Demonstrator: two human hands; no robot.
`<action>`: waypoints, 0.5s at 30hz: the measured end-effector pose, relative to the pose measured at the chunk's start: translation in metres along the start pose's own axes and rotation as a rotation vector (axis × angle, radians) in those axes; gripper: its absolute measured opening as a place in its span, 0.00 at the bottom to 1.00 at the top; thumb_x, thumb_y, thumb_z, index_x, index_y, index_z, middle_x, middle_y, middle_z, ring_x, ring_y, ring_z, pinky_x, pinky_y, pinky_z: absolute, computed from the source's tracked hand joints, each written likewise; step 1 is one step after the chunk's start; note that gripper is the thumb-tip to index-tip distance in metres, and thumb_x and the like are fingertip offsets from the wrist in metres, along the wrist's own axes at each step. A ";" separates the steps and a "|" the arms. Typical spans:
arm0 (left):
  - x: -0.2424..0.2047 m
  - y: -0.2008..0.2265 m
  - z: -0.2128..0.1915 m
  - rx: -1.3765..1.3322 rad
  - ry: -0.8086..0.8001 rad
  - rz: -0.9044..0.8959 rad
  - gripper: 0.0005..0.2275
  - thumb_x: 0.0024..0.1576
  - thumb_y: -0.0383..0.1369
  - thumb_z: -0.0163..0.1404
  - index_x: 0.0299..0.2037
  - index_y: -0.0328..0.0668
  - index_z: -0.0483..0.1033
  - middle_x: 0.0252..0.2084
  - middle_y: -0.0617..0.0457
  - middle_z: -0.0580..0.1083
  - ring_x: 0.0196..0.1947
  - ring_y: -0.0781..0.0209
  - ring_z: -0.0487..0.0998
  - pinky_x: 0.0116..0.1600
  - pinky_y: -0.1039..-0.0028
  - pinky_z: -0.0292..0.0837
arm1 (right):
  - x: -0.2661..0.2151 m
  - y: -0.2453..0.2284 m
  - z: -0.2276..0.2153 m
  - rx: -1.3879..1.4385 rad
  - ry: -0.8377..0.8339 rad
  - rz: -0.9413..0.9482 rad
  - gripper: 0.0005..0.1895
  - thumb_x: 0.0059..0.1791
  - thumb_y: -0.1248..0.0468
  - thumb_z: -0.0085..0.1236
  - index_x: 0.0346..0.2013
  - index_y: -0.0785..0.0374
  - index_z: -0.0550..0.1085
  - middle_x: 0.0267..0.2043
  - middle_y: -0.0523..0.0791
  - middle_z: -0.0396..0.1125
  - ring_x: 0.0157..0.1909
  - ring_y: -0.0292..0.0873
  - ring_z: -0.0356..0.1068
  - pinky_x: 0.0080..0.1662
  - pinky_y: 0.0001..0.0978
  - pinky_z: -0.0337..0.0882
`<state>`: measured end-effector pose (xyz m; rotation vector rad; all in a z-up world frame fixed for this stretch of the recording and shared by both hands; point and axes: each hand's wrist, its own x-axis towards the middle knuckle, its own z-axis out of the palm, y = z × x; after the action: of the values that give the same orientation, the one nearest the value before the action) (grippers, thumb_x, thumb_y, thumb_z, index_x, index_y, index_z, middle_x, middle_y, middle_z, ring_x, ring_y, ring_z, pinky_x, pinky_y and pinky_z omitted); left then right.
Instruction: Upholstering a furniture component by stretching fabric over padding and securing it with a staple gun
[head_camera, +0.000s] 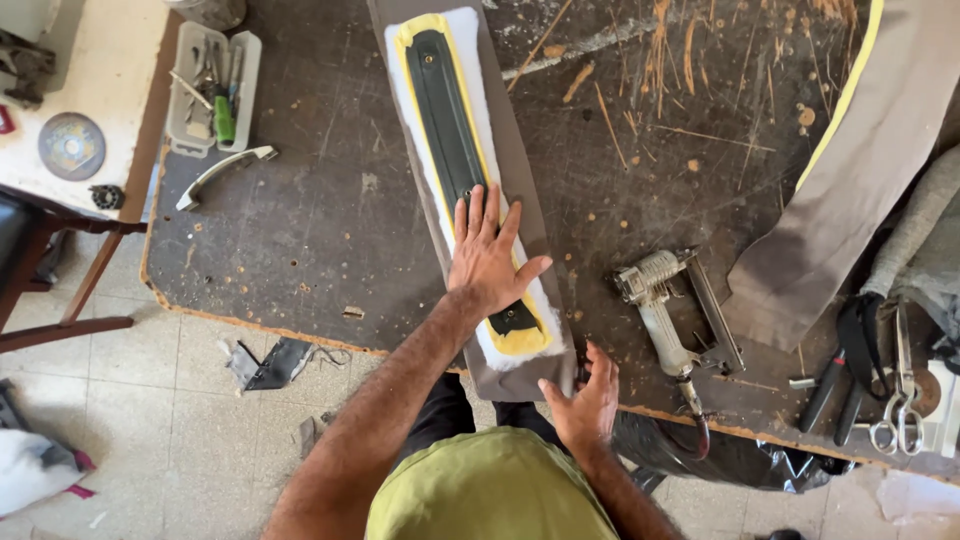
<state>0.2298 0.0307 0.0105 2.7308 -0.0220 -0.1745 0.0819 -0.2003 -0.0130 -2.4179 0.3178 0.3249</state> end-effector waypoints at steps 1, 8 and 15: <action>-0.003 0.000 0.007 -0.010 0.001 0.003 0.43 0.60 0.67 0.29 0.76 0.40 0.52 0.79 0.38 0.35 0.79 0.38 0.29 0.78 0.45 0.24 | -0.001 0.004 0.002 0.016 0.029 -0.001 0.50 0.30 0.58 0.79 0.64 0.63 0.67 0.57 0.52 0.66 0.52 0.52 0.68 0.51 0.51 0.70; -0.009 -0.001 0.015 0.007 0.107 0.062 0.39 0.62 0.63 0.31 0.75 0.40 0.57 0.79 0.36 0.37 0.79 0.34 0.33 0.79 0.43 0.29 | -0.007 -0.029 -0.020 0.180 -0.113 0.283 0.35 0.34 0.65 0.77 0.54 0.65 0.73 0.42 0.46 0.79 0.39 0.42 0.80 0.41 0.33 0.83; -0.011 0.000 0.027 0.087 0.120 0.056 0.37 0.63 0.57 0.42 0.77 0.42 0.54 0.80 0.37 0.37 0.79 0.33 0.35 0.79 0.41 0.32 | -0.012 -0.031 -0.020 0.102 -0.150 0.429 0.13 0.37 0.62 0.73 0.33 0.62 0.80 0.31 0.44 0.79 0.31 0.39 0.76 0.35 0.35 0.78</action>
<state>0.2153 0.0204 -0.0124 2.8184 -0.0736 0.0060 0.0828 -0.1880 0.0239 -2.1950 0.7670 0.6584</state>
